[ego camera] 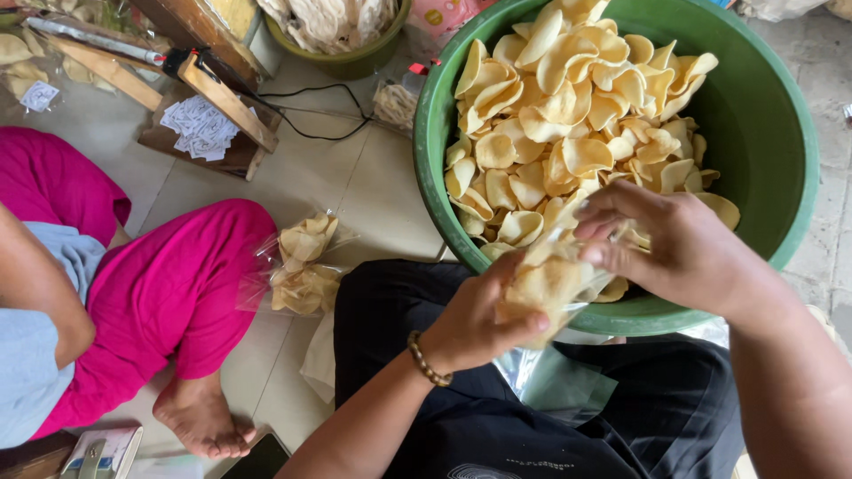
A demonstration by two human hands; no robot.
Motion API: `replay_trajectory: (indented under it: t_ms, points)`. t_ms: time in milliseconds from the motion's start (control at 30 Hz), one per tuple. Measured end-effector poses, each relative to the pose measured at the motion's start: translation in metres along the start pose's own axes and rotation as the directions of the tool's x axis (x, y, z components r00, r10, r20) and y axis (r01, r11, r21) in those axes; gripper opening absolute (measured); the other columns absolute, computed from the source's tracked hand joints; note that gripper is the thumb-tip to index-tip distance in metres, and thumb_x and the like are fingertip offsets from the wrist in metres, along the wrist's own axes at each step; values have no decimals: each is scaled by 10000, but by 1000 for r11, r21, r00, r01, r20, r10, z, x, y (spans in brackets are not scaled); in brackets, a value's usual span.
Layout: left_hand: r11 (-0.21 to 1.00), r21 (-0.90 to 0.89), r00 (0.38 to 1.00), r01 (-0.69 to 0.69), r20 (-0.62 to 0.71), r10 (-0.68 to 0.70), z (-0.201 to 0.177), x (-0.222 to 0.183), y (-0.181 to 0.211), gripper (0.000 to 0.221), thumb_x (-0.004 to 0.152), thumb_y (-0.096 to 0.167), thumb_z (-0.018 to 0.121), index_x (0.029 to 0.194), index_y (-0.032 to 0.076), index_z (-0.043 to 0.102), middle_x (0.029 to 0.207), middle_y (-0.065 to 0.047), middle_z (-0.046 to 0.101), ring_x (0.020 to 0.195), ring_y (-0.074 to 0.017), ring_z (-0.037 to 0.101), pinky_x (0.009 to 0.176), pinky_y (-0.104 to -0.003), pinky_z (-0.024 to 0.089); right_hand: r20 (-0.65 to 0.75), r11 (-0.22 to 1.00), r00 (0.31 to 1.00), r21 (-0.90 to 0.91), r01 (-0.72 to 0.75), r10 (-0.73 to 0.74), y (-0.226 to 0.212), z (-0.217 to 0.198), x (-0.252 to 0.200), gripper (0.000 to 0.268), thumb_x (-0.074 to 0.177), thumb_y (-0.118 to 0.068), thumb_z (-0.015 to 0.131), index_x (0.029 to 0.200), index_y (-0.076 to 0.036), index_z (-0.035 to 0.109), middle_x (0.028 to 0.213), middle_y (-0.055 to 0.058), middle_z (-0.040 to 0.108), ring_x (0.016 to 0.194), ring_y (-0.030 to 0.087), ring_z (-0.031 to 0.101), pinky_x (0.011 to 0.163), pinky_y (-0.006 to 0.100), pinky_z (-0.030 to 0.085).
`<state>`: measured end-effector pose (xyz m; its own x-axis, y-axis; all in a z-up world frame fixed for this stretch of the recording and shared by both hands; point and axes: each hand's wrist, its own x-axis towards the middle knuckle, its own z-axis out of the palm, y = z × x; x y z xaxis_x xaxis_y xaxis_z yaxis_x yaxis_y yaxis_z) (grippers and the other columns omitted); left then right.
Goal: The person puts crackers into plastic bags by hand while reaching into a large green bin and moves the filled bags aside.
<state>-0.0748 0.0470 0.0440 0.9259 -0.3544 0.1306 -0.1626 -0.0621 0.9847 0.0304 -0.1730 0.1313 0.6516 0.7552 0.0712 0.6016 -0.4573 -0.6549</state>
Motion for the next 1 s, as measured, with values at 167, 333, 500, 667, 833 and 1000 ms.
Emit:
replay_trajectory:
  t_ms: [167,333,500,667,833,1000]
  points:
    - [840,-479,961,255,225,-163,-5,-3,3,874,863,489,670,1529,31,337,1343,-150,581,1228,-288,604,1044,-428,554,130,985,977,14,-174,171,5,9,-4,322,747,-256,863,1032,-162,745,957,-6,826,851,126,822,800,287,657]
    - [714,-617,933,331,328,-149,4,-11,-6,1187,700,575,804,1606,84,215,1473,-157,468,1404,-307,464,1162,-484,471,155,963,977,203,-176,146,5,17,-5,98,809,-127,799,902,-134,770,929,-14,853,830,122,833,772,285,661]
    - [837,-461,953,295,199,-226,10,-19,-14,1115,698,251,815,1585,103,155,1448,-195,477,1279,-318,574,1002,-409,569,294,914,882,57,-402,369,18,19,-9,285,765,-318,827,1023,-198,822,1014,-34,889,922,121,849,864,311,691]
    - [919,-290,963,267,102,-248,11,-23,-27,797,755,300,767,1452,94,440,1309,-77,610,1157,-234,621,921,-361,558,382,939,920,274,-207,91,30,8,-11,290,765,-356,835,967,-149,854,1036,-17,879,871,128,842,795,295,667]
    - [898,-366,967,245,164,-197,11,-24,-30,714,874,297,702,1478,70,399,1326,-121,585,1236,-281,610,1007,-424,586,400,909,914,403,-108,-68,30,8,-13,374,835,-393,765,1061,-109,854,999,19,870,865,163,835,734,293,627]
    - [727,-619,946,299,295,-138,9,-26,-34,943,839,169,725,1609,62,190,1587,-121,349,1523,-329,341,1116,-469,502,114,938,993,347,-3,-39,33,-1,-20,369,933,-405,596,1000,-108,803,976,30,825,913,168,798,842,327,627]
